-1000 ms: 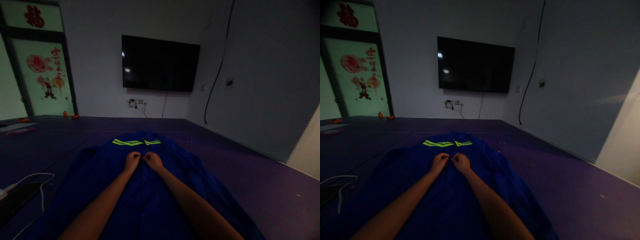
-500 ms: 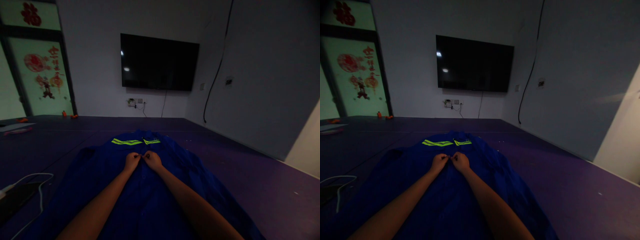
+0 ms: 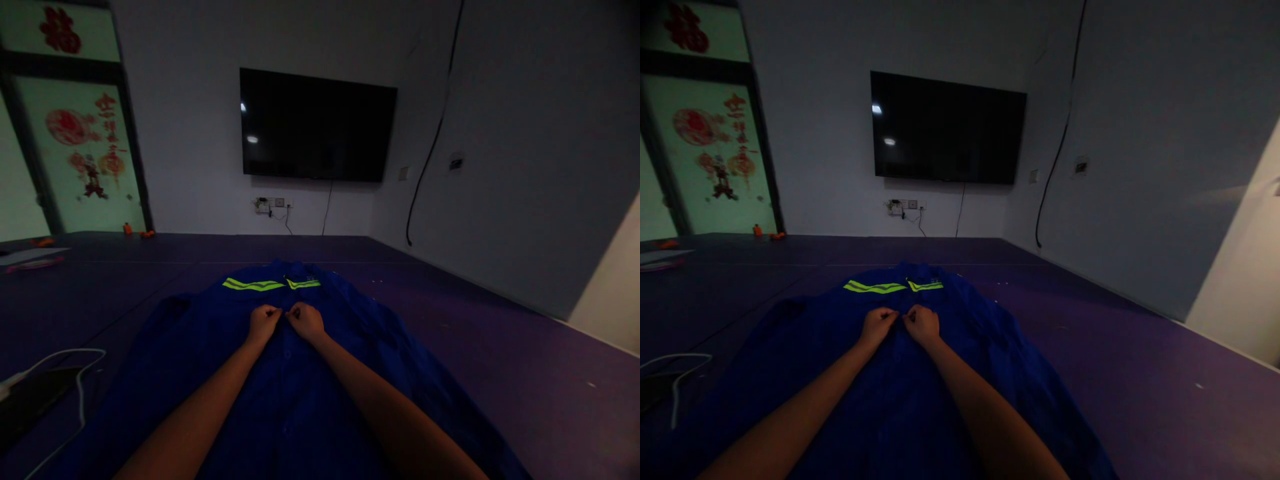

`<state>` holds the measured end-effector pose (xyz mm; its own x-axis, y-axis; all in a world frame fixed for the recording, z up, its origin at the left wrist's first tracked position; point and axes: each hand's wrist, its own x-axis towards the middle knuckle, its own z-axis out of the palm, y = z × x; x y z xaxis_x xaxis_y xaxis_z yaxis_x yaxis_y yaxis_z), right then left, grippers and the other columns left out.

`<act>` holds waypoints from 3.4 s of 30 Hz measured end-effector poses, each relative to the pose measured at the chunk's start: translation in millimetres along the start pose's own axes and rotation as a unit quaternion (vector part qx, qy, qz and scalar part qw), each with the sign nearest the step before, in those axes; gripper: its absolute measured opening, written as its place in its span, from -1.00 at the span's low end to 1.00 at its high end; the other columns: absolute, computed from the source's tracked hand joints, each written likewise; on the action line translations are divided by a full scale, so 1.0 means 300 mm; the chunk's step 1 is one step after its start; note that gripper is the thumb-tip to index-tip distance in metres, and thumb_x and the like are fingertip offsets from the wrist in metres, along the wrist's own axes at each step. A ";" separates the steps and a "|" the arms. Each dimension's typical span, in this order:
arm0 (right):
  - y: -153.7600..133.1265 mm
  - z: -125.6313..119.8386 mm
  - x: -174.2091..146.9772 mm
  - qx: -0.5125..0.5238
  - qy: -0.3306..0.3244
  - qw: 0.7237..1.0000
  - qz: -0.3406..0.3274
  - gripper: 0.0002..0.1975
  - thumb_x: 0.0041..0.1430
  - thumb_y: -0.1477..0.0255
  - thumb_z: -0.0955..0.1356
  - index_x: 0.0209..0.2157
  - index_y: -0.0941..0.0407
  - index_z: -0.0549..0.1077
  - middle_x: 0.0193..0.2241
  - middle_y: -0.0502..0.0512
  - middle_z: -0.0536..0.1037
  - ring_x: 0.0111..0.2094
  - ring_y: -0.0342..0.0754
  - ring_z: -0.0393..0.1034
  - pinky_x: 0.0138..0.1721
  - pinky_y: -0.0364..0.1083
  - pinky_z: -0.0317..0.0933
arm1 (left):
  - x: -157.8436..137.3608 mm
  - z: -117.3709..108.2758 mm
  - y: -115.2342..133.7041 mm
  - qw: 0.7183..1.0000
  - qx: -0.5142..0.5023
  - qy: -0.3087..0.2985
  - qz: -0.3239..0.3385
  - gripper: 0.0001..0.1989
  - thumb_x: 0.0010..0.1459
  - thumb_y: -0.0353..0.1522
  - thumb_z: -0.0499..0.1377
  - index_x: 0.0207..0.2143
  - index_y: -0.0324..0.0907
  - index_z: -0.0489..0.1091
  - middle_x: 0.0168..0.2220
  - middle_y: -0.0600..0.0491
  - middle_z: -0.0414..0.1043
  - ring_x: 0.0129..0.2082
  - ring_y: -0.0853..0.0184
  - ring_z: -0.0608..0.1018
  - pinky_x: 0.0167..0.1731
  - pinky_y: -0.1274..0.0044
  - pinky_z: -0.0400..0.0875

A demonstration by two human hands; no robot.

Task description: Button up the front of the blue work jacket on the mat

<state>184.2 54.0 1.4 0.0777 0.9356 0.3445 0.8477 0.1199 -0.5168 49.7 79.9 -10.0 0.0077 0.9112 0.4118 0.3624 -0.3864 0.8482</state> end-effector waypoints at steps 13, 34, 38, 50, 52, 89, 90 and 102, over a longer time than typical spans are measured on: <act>0.002 -0.002 -0.001 0.018 -0.012 1.000 0.006 -0.85 0.01 0.32 0.31 -0.41 0.09 0.45 -0.43 -0.01 0.53 -0.38 -0.15 0.39 -0.45 -0.22 0.06 | -0.003 0.001 0.003 1.000 0.012 -0.019 0.000 -0.73 -0.05 -0.25 0.07 -0.58 -0.24 0.44 -0.62 0.04 0.44 -0.52 0.32 0.48 -0.52 0.57 0.26; 0.009 0.005 0.005 0.040 -0.007 0.999 -0.006 -0.89 -0.01 0.37 0.33 -0.44 0.10 0.46 -0.47 0.00 0.53 -0.44 -0.17 0.39 -0.49 -0.24 0.07 | -0.003 0.004 0.013 0.997 0.061 -0.036 0.009 -0.86 -0.09 -0.42 0.11 -0.53 -0.26 0.45 -0.48 0.00 0.49 -0.44 0.33 0.49 -0.41 0.56 0.31; 0.009 0.004 0.005 0.042 -0.006 0.999 -0.008 -0.89 -0.01 0.37 0.33 -0.44 0.10 0.46 -0.48 -0.01 0.53 -0.44 -0.17 0.39 -0.51 -0.24 0.07 | -0.003 0.003 0.012 0.998 0.055 -0.038 0.010 -0.87 -0.09 -0.42 0.11 -0.54 -0.26 0.44 -0.49 0.01 0.49 -0.45 0.33 0.49 -0.42 0.57 0.30; 0.014 0.010 0.009 0.037 -0.009 0.999 -0.007 -0.88 -0.02 0.36 0.34 -0.42 0.10 0.46 -0.46 0.00 0.53 -0.43 -0.16 0.39 -0.49 -0.24 0.07 | 0.001 0.004 0.008 0.998 0.040 -0.036 0.014 -0.88 -0.12 -0.41 0.12 -0.54 -0.26 0.44 -0.47 0.00 0.49 -0.42 0.32 0.50 -0.37 0.54 0.32; 0.014 0.011 0.008 0.034 -0.008 0.999 -0.008 -0.87 -0.02 0.34 0.34 -0.42 0.10 0.47 -0.46 0.01 0.53 -0.42 -0.16 0.39 -0.49 -0.24 0.07 | 0.001 0.005 0.006 0.998 0.046 -0.038 0.017 -0.87 -0.11 -0.41 0.11 -0.54 -0.26 0.44 -0.48 0.00 0.49 -0.43 0.32 0.49 -0.38 0.54 0.32; -0.011 -0.013 0.002 -0.022 -0.020 0.999 0.018 -0.83 0.01 0.30 0.30 -0.40 0.07 0.46 -0.41 -0.01 0.53 -0.36 -0.14 0.39 -0.48 -0.22 0.02 | -0.006 0.000 0.020 0.995 0.082 -0.013 0.063 -0.87 -0.06 -0.46 0.11 -0.54 -0.27 0.46 -0.47 0.01 0.47 -0.43 0.37 0.48 -0.34 0.53 0.34; -0.010 -0.013 0.002 -0.021 -0.019 0.999 0.018 -0.83 0.01 0.30 0.30 -0.40 0.07 0.46 -0.42 -0.02 0.53 -0.37 -0.14 0.39 -0.49 -0.22 0.02 | -0.006 0.000 0.020 0.995 0.082 -0.012 0.064 -0.87 -0.05 -0.45 0.11 -0.55 -0.27 0.45 -0.47 0.02 0.47 -0.44 0.37 0.48 -0.34 0.53 0.34; 0.009 0.002 0.004 0.020 -0.012 1.000 0.003 -0.86 -0.03 0.34 0.32 -0.43 0.10 0.45 -0.46 -0.01 0.52 -0.41 -0.16 0.37 -0.50 -0.24 0.03 | -0.006 0.008 0.018 0.993 0.079 -0.029 0.088 -0.90 -0.12 -0.54 0.12 -0.54 -0.27 0.43 -0.49 0.06 0.45 -0.46 0.41 0.46 -0.37 0.56 0.34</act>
<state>186.3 55.7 -0.2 0.0688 0.9439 0.3230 0.8252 0.1281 -0.5501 53.7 76.5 -7.0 0.1346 0.8404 0.5250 0.4923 -0.5165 0.7006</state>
